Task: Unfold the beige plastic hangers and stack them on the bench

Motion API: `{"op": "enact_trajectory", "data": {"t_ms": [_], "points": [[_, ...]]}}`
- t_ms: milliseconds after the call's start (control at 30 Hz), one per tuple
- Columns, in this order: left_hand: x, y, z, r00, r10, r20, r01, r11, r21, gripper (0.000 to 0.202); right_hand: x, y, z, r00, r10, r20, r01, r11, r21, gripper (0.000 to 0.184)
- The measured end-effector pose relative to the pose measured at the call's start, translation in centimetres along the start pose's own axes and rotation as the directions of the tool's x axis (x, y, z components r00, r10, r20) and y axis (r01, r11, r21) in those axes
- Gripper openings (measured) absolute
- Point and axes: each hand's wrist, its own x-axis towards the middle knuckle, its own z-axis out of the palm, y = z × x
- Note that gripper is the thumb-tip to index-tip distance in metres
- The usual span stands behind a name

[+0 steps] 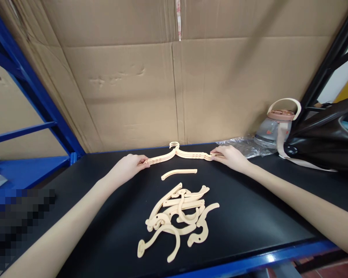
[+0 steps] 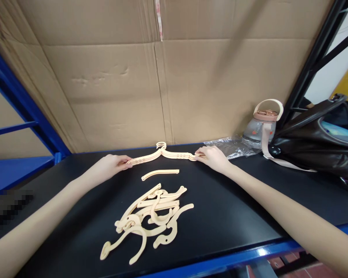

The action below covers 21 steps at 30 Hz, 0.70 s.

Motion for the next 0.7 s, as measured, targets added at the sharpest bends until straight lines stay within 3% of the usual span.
{"op": "enact_trajectory", "data": {"t_ms": [700], "points": [[0.02,0.05,0.36,0.999,-0.031,-0.041,0.032,0.999,0.038,0.033,-0.1,-0.14,0.03,1.0,0.013,-0.024,-0.014,1.0,-0.025,0.025]]}}
